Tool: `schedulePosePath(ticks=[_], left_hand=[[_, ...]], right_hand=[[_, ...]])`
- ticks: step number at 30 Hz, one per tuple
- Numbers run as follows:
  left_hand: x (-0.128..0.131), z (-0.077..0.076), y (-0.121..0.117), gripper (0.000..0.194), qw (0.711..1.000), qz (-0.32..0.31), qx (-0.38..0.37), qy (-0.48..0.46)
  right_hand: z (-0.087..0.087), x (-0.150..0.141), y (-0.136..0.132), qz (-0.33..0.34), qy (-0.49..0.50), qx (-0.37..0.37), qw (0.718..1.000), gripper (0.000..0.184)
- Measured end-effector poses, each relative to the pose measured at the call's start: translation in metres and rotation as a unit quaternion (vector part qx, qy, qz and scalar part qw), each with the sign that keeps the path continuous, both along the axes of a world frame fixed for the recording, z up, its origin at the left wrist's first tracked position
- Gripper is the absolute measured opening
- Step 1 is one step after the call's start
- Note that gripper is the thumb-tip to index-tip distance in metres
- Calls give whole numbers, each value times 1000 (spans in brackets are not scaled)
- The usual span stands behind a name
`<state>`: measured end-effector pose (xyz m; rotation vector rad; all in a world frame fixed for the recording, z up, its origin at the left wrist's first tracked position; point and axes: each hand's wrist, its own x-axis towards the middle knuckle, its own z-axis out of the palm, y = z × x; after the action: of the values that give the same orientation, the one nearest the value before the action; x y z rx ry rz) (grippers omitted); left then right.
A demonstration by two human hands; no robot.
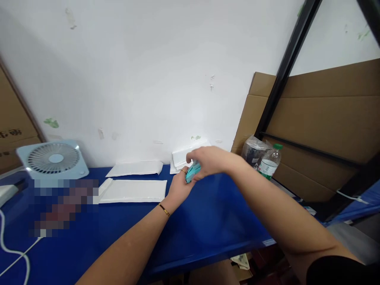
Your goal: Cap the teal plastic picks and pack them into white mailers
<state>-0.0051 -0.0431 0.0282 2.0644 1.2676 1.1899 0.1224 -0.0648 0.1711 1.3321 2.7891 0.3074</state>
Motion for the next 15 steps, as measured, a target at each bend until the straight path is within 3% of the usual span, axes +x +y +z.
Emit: schedulePosePath(ticks=[3,7,10,13,15], left_hand=[[5,2,-5,29,996,5,-44,-81],[11,-14,-2,26,996,-14,-72,-51],[13,-30,4,20,992,-76,-102,-12],[12,-37,4,20,976,-165,-143,3],[11,-35,1,28,971,-185,-139,56]], right_hand=[[11,-13,-10,27,65,21,997,44],[-31,-21,-3,26,76,21,997,37],[-67,-14,5,-6,76,25,997,29],[-80,2,7,-50,105,16,993,31],[-80,14,5,-73,93,-35,992,31]])
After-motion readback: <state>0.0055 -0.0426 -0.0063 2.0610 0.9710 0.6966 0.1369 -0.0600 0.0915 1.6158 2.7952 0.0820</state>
